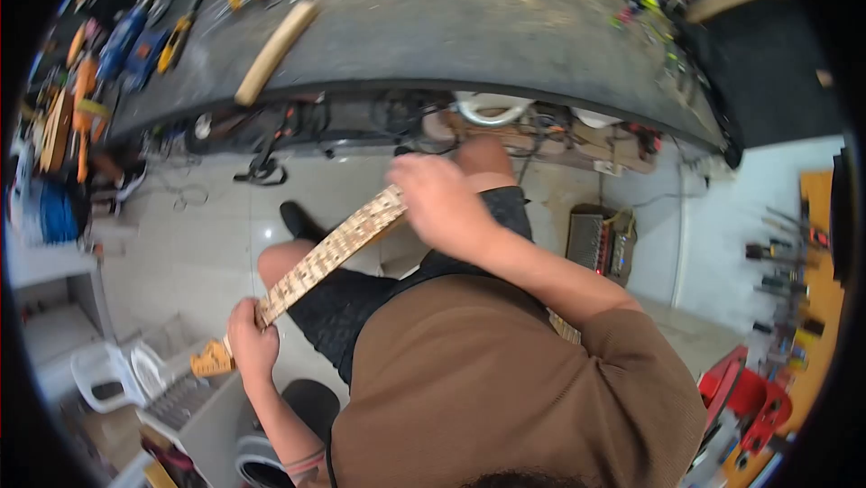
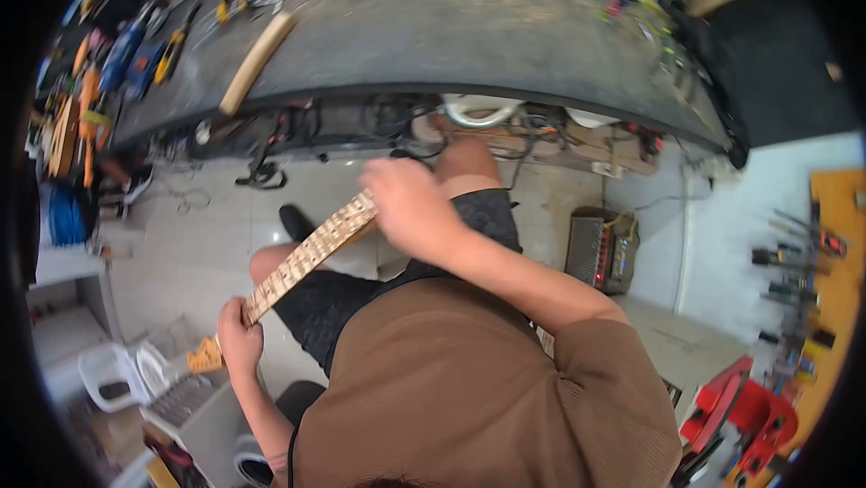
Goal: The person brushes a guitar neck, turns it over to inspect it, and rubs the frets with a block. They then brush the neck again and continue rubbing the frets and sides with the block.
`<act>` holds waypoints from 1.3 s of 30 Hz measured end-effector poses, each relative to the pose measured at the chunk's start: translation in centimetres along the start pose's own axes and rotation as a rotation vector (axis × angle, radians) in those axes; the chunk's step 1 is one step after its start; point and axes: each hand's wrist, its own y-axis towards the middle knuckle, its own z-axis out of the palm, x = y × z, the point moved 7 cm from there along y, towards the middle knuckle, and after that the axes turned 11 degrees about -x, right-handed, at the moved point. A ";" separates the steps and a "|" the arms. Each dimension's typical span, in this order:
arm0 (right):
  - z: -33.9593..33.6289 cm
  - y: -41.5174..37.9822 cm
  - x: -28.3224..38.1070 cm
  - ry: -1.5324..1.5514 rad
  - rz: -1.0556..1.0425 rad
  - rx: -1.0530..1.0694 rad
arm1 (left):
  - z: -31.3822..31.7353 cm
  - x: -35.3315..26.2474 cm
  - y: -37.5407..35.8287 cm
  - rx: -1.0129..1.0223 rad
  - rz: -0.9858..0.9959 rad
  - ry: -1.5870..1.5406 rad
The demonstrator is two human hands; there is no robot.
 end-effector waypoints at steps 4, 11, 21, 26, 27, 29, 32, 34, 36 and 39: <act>0.2 -5.1 1.7 -0.107 -0.312 0.095 | 3.1 -3.0 -0.6 0.030 -0.069 -0.062; 9.1 -2.0 -1.9 -0.154 0.026 0.469 | 1.5 -4.3 -0.7 -0.051 0.092 0.005; 10.6 -3.1 6.4 0.123 -0.443 0.135 | 1.1 -5.4 -1.1 -0.077 0.067 0.014; 14.4 -0.4 4.3 0.091 -0.147 0.709 | 1.0 -4.5 -1.2 -0.106 0.111 0.079; 14.9 -0.7 3.6 0.015 -0.050 0.890 | 1.2 -4.3 -1.1 -0.109 0.120 0.114; 15.1 -0.9 4.4 0.080 -0.183 0.667 | 1.4 -4.4 -1.2 -0.140 0.155 0.084; 13.0 -2.1 6.5 0.201 -0.267 0.695 | 1.2 -6.1 -1.4 -0.163 0.225 0.028; 13.7 -1.0 5.3 0.117 -0.318 0.651 | 1.1 -6.8 -1.6 -0.177 0.300 -0.013; 15.5 0.6 3.0 0.060 -0.507 0.454 | 1.1 -7.1 -1.7 -0.175 0.303 -0.006; 12.3 2.7 5.0 0.200 -0.168 0.491 | 0.5 -6.7 -1.8 -0.224 0.289 -0.021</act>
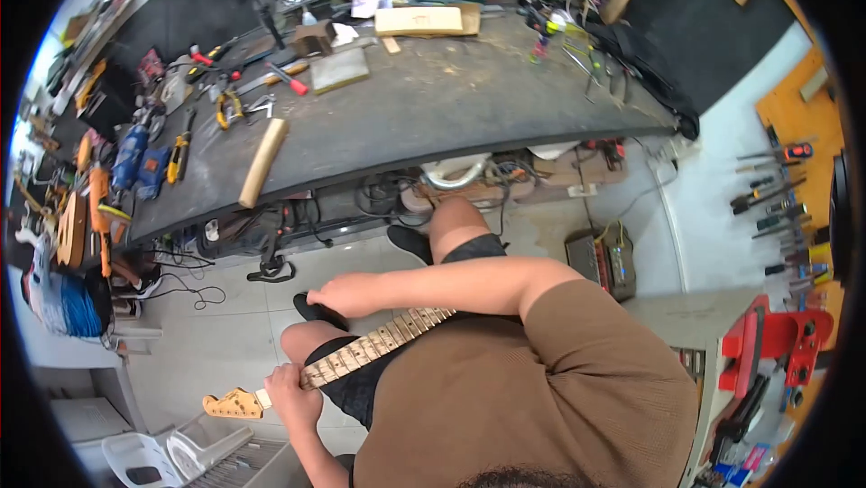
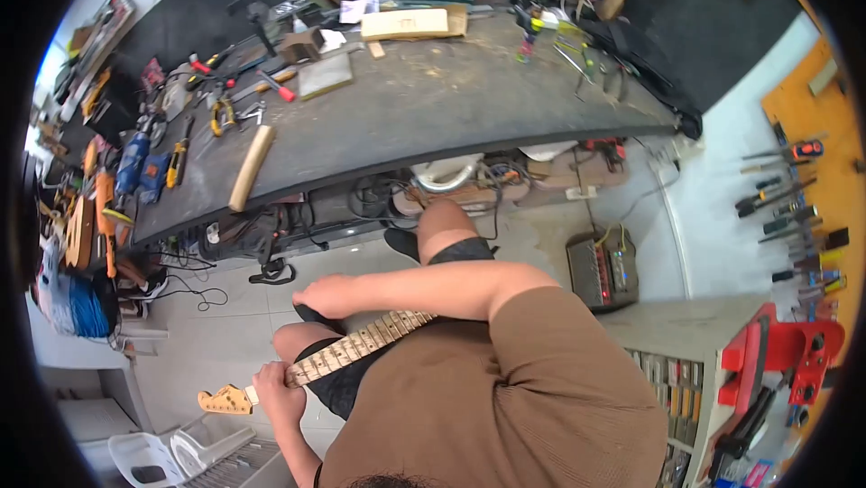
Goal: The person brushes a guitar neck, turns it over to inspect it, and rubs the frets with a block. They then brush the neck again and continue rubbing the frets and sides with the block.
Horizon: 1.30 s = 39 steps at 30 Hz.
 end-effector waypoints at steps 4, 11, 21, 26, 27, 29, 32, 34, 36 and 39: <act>1.9 -1.4 5.2 0.083 -0.286 -0.119 | 0.9 0.3 -0.2 0.033 -0.077 0.000; 0.5 0.1 4.3 -0.032 -0.046 -0.042 | -0.5 0.5 -0.2 0.085 -0.155 -0.040; 5.0 2.4 4.0 -0.313 -0.079 0.303 | -0.9 0.8 -2.3 0.012 -0.097 -0.025; 5.0 2.5 9.5 0.071 -0.385 0.019 | -0.6 1.7 -3.3 -0.021 -0.086 -0.022; 6.6 2.1 9.9 0.108 -0.431 0.008 | -0.8 1.7 -3.3 -0.052 -0.084 -0.030; 7.4 1.5 11.3 0.053 -0.299 0.164 | -1.8 1.5 -3.0 -0.073 -0.110 -0.036; 7.2 1.1 10.3 -0.260 -0.141 0.424 | -2.3 1.9 -3.7 -0.078 -0.147 -0.035; 6.0 1.8 8.0 -0.491 -0.254 0.405 | -2.6 2.6 -4.2 -0.069 -0.145 -0.029; 3.8 2.0 6.5 -0.533 -0.064 0.384 | -3.7 3.4 -4.6 -0.127 -0.177 0.001; -1.5 1.8 9.9 -0.181 -0.257 -0.024 | -5.0 4.4 -4.4 -0.151 -0.212 0.017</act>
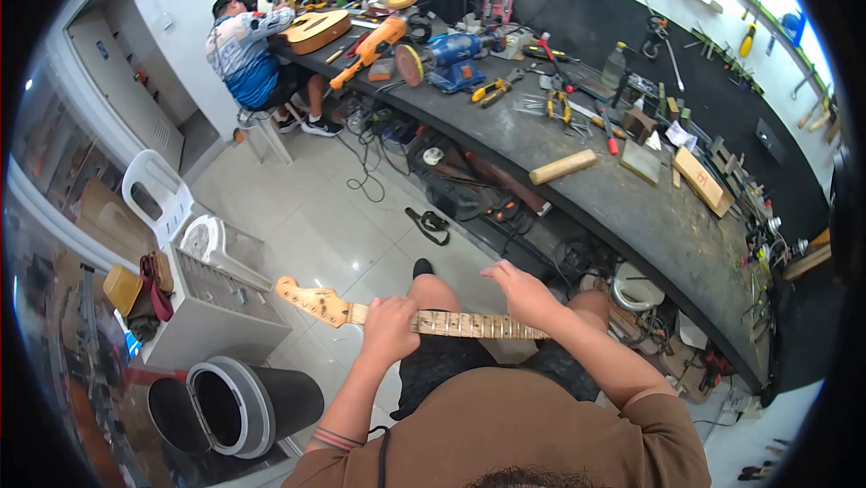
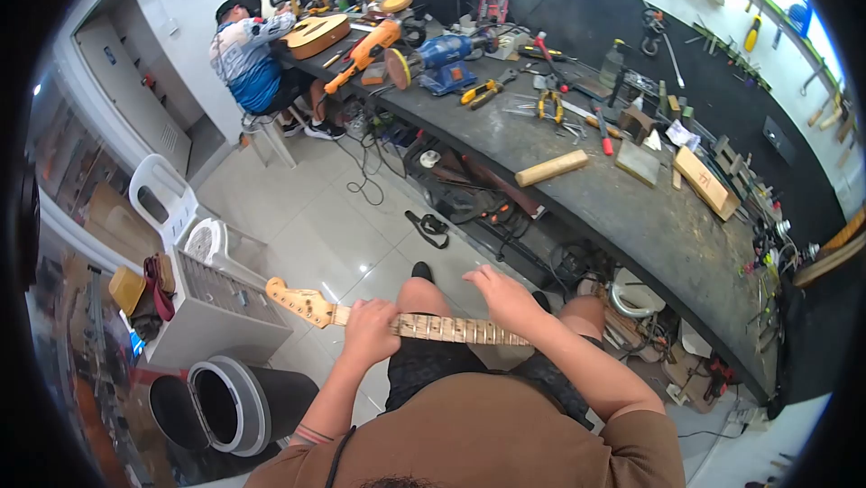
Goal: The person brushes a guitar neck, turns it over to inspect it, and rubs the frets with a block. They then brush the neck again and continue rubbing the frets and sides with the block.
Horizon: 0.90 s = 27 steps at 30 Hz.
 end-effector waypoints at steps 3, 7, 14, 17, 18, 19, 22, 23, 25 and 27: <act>-1.0 -1.7 1.2 -0.152 -0.159 -0.036 | -0.7 -0.1 1.1 -0.049 -0.012 -0.019; -2.5 -4.0 3.3 -0.156 -0.124 -0.149 | -1.3 -0.8 3.3 -0.105 -0.055 -0.043; -6.3 -7.0 3.9 -0.358 -0.125 -0.186 | -0.2 -6.0 6.6 -0.099 0.005 -0.125; -7.0 -8.6 1.9 -0.442 -0.141 -0.211 | 1.8 -7.2 7.4 -0.097 0.043 -0.172; -7.4 -9.1 1.3 -0.453 -0.116 -0.220 | 2.4 -7.5 7.5 -0.103 0.055 -0.175; -7.8 -9.5 0.8 -0.459 -0.121 -0.240 | 3.1 -7.9 7.6 -0.092 0.074 -0.189; -9.3 -11.0 -0.9 -0.415 -0.031 -0.232 | 5.3 -9.4 7.9 -0.012 0.047 -0.174; -9.4 -11.2 -1.6 -0.351 0.039 -0.200 | 6.0 -10.1 7.7 0.026 0.049 -0.192; -10.3 -11.9 -2.7 -0.319 0.053 -0.201 | 6.6 -11.4 7.8 0.059 0.043 -0.199; -11.1 -12.6 -4.0 -0.280 0.077 -0.184 | 7.4 -13.0 7.2 0.223 0.060 -0.269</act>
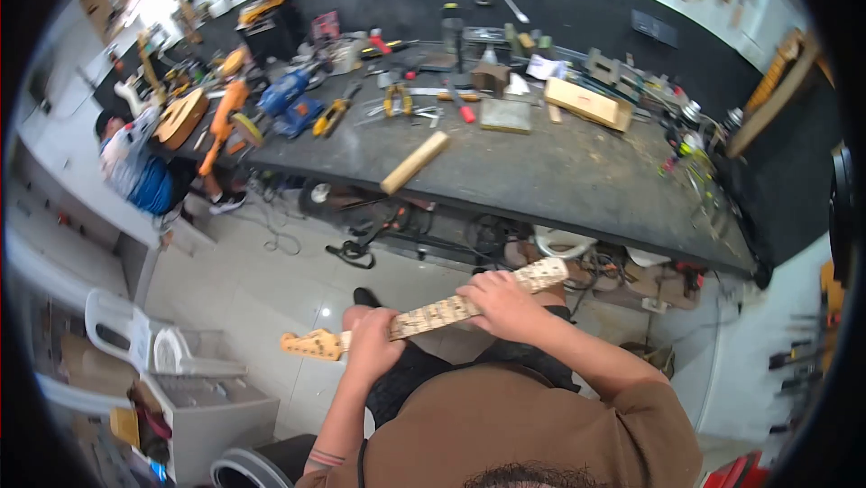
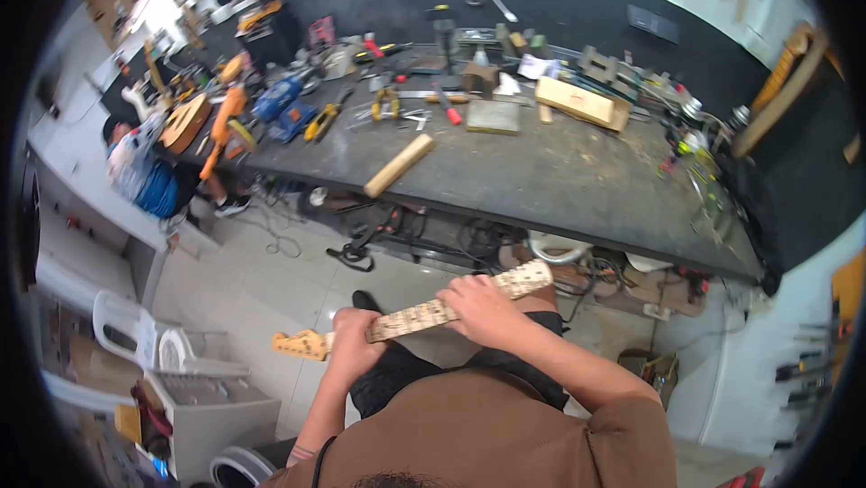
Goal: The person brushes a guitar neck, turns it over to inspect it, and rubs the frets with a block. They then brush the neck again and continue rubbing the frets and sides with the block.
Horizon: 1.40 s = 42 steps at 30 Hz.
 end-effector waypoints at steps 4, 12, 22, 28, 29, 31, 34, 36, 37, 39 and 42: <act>-1.9 0.6 -0.8 0.052 -0.026 0.059 | 2.5 -0.1 -1.4 0.238 -0.118 -0.221; -2.2 1.8 -0.5 0.100 -0.083 0.154 | 3.6 -0.5 -3.5 0.443 -0.089 -0.368; -0.5 3.3 0.9 0.129 -0.158 0.218 | 4.7 1.3 -5.7 0.614 -0.235 -0.578; -0.3 3.6 1.3 0.136 -0.192 0.209 | 6.1 1.9 -6.2 0.691 -0.327 -0.693; -0.4 3.6 1.3 0.136 -0.203 0.206 | 6.4 2.3 -6.2 0.692 -0.324 -0.692; -0.3 3.7 1.1 0.138 -0.210 0.195 | 6.7 2.1 -6.3 0.773 -0.405 -0.745; -0.9 3.7 1.5 0.153 -0.200 0.177 | 7.0 1.8 -6.3 0.790 -0.471 -0.810; -1.2 3.7 1.4 0.161 -0.171 0.177 | 7.9 2.2 -6.4 0.812 -0.452 -0.820; -1.0 3.6 1.2 0.154 -0.198 0.183 | 8.3 2.3 -6.3 0.775 -0.465 -0.855; -1.5 3.3 1.3 0.151 -0.170 0.192 | 8.7 1.9 -6.3 0.720 -0.500 -0.948; -1.7 3.0 0.9 0.123 -0.212 0.086 | 8.1 1.3 -5.8 0.712 -0.530 -0.906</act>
